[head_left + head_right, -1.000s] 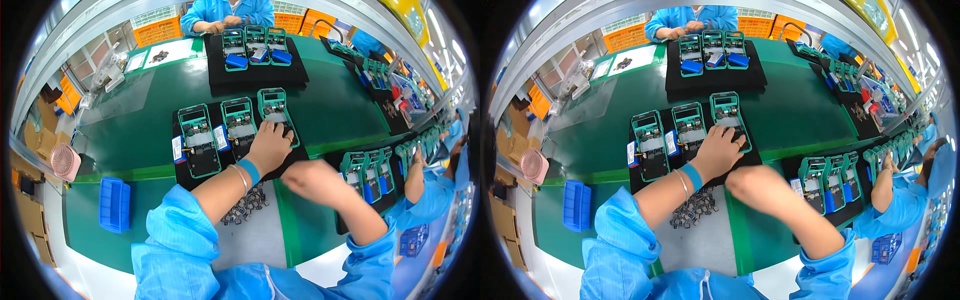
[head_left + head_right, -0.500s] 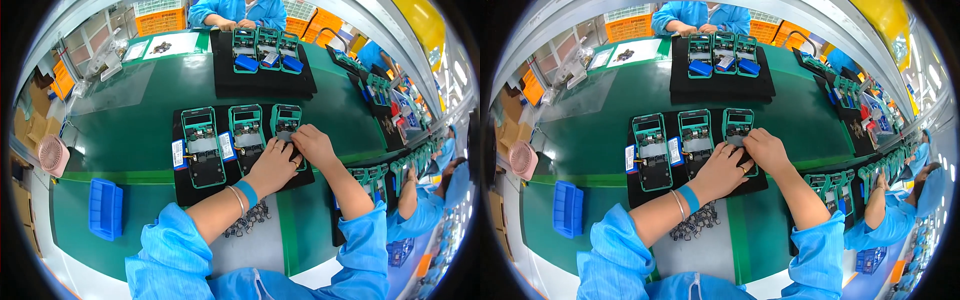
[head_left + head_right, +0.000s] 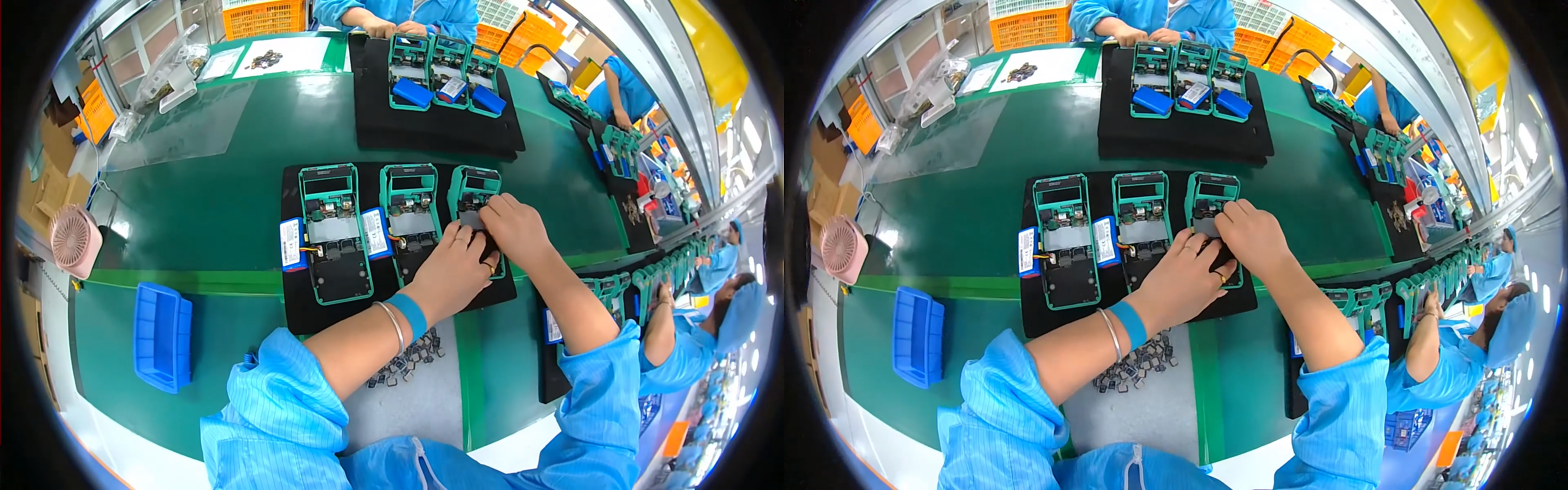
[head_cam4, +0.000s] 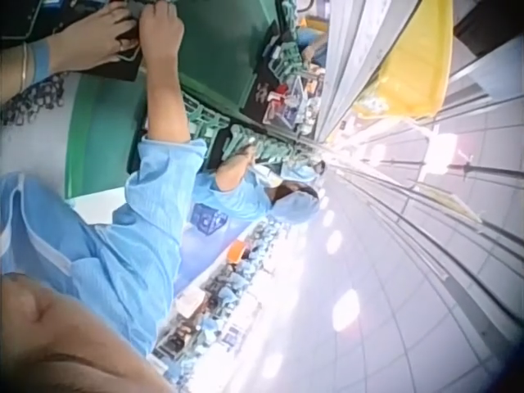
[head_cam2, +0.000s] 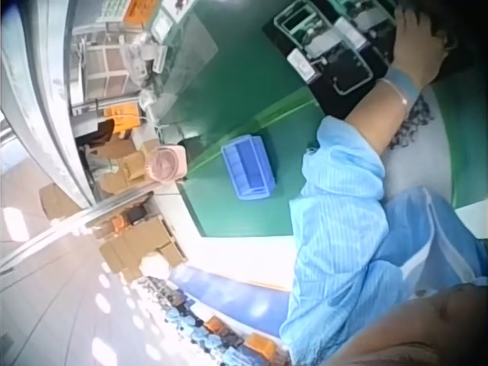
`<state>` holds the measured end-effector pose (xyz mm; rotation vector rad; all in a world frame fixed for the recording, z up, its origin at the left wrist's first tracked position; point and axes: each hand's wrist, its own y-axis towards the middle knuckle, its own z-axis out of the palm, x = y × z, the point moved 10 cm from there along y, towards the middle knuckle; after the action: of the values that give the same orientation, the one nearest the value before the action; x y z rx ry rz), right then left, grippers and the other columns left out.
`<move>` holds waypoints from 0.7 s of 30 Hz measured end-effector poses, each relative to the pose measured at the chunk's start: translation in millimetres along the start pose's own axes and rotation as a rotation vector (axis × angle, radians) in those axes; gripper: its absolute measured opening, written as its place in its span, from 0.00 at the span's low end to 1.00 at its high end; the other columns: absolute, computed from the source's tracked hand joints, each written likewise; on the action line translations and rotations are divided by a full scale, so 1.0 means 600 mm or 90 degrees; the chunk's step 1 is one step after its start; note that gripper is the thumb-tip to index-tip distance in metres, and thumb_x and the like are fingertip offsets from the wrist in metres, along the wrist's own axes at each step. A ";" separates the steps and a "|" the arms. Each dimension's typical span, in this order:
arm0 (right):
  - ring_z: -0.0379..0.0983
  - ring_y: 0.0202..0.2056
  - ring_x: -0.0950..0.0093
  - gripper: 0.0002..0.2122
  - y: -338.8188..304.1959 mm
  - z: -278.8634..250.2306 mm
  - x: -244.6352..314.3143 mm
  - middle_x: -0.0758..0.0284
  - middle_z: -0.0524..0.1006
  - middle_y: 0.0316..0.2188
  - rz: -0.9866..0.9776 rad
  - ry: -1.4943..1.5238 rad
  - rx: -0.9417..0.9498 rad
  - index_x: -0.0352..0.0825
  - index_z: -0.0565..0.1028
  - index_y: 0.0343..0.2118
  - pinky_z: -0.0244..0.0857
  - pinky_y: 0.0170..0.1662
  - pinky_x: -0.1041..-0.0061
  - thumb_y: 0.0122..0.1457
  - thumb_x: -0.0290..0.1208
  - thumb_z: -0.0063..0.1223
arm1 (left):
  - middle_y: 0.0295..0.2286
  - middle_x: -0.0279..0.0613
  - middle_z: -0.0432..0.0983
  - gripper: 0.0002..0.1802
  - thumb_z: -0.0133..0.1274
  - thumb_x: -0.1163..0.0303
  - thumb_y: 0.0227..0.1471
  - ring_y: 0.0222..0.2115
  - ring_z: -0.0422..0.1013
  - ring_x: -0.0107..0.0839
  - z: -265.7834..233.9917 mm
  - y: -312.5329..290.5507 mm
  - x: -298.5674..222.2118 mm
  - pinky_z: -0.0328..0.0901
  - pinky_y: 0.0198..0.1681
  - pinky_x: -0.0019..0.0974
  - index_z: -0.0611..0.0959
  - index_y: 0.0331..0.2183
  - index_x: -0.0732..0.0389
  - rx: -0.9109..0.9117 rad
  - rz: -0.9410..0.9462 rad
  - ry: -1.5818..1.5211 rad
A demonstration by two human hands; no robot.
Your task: The person installs batteries and small components into electronic device housings positioned on trays by hand, secures connections, and pushes the trays along the assembly line table.
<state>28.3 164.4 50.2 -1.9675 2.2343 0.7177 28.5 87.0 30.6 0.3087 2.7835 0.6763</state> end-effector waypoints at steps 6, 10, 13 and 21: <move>0.72 0.36 0.71 0.08 0.025 -0.004 -0.012 0.70 0.71 0.28 0.020 0.011 0.019 0.37 0.73 0.28 0.72 0.28 0.75 0.43 0.27 0.59 | 0.47 0.47 0.70 0.24 0.60 0.57 0.51 0.53 0.62 0.46 0.006 -0.003 0.011 0.51 0.62 0.51 0.81 0.49 0.54 0.020 0.002 0.021; 0.73 0.37 0.71 0.09 0.026 -0.005 -0.025 0.69 0.72 0.29 0.066 -0.037 0.038 0.38 0.73 0.29 0.73 0.29 0.73 0.43 0.27 0.59 | 0.47 0.47 0.70 0.24 0.59 0.56 0.52 0.53 0.62 0.47 -0.002 0.012 0.005 0.50 0.64 0.53 0.81 0.49 0.54 0.031 0.007 0.017; 0.75 0.36 0.68 0.10 0.009 0.011 -0.037 0.67 0.74 0.30 0.160 -0.008 -0.002 0.38 0.71 0.33 0.73 0.31 0.69 0.48 0.28 0.58 | 0.48 0.49 0.68 0.26 0.59 0.57 0.51 0.55 0.61 0.49 -0.011 0.006 0.014 0.51 0.64 0.55 0.78 0.51 0.55 0.041 -0.011 -0.016; 0.78 0.35 0.52 0.21 -0.068 0.033 -0.045 0.53 0.81 0.31 0.487 0.350 0.152 0.39 0.67 0.58 0.70 0.40 0.53 0.63 0.37 0.49 | 0.59 0.54 0.60 0.34 0.61 0.64 0.51 0.60 0.57 0.56 -0.186 -0.083 0.078 0.55 0.62 0.51 0.70 0.58 0.59 -0.066 -0.103 -0.135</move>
<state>67.2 194.5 30.3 -1.2626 3.2446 -0.1117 -55.9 9.6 93.3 0.1238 2.5289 0.7011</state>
